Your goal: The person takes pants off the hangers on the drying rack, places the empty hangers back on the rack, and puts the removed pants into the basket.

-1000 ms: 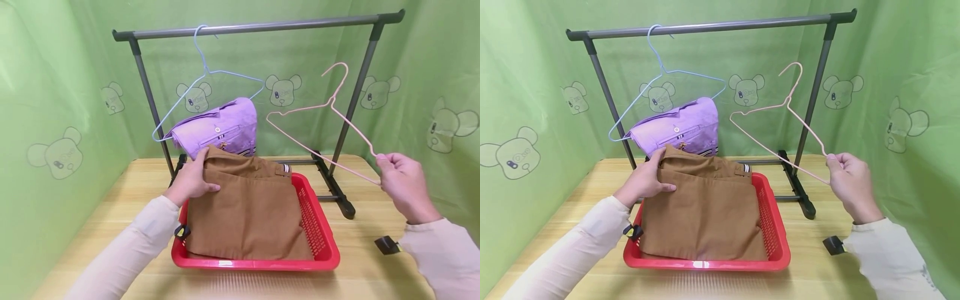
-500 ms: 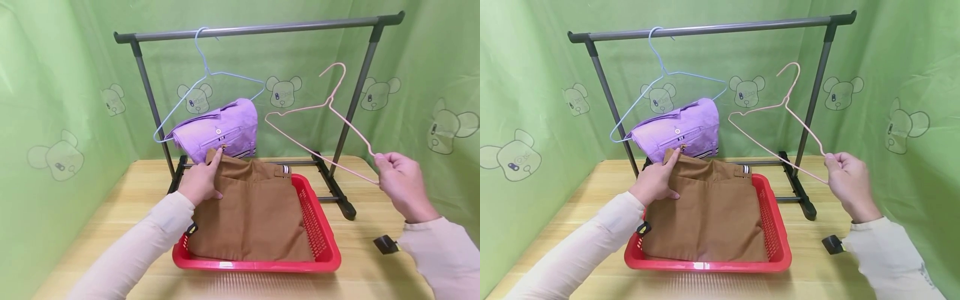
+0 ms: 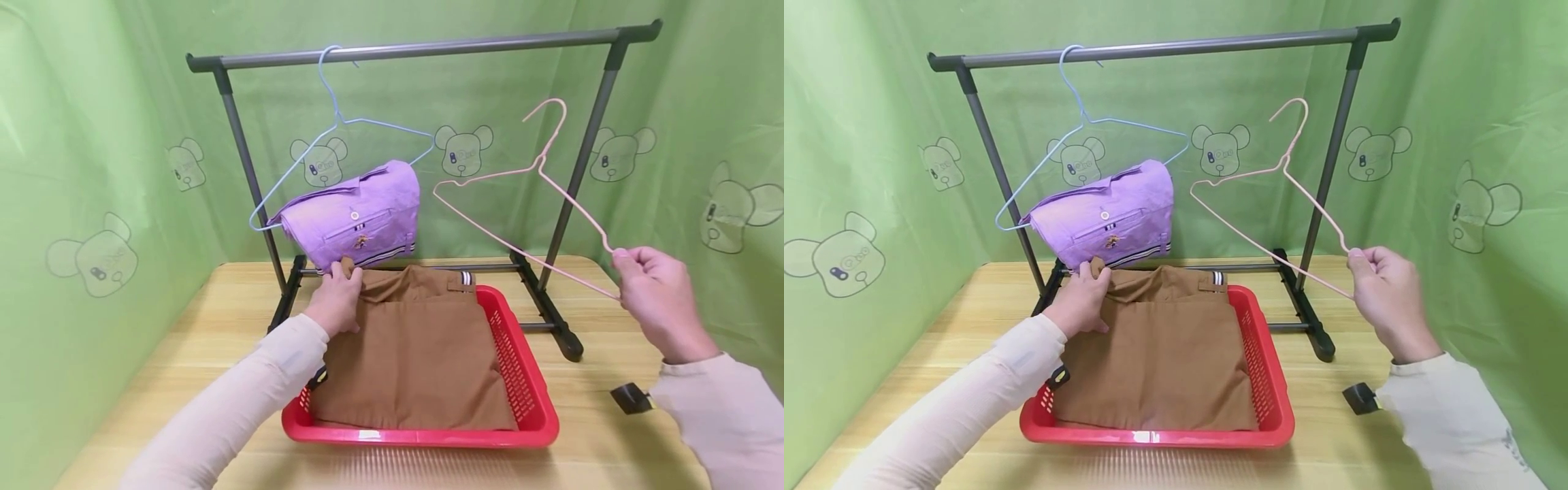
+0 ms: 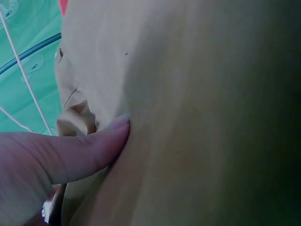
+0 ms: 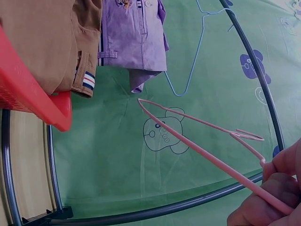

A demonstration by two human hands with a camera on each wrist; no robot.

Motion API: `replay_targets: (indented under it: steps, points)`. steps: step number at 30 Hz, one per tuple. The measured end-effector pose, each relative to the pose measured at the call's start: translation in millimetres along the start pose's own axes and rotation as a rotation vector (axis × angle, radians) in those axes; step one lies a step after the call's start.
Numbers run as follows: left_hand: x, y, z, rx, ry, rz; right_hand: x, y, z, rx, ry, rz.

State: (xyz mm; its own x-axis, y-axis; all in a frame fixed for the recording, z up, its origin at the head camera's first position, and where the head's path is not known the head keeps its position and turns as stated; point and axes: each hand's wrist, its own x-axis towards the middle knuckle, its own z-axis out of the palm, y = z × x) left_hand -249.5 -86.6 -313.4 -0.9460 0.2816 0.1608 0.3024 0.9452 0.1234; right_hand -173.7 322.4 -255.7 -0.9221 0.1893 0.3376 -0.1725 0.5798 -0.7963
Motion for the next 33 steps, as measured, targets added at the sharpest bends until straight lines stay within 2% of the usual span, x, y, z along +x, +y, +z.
replay_targets:
  steps: [4,10,17,25,28,33]
  points:
    - [1.0,1.2,3.1,0.024,0.021,0.007,0,2,1,0.006,0.003,-0.005]
    - [3.6,3.5,7.8,0.056,0.003,-0.032,1,4,2,-0.012,0.016,-0.003]
    - [5.2,7.7,20.7,0.125,-0.008,-0.039,3,5,5,-0.036,0.021,-0.003]
    - [-3.0,14.2,36.8,0.257,0.109,-0.002,4,6,8,-0.042,0.010,-0.001]
    - [-5.6,15.1,37.1,0.303,0.092,0.023,5,5,10,-0.049,0.005,0.001]
    - [-6.7,13.6,39.7,0.309,0.057,0.032,6,5,13,0.018,-0.018,0.011]
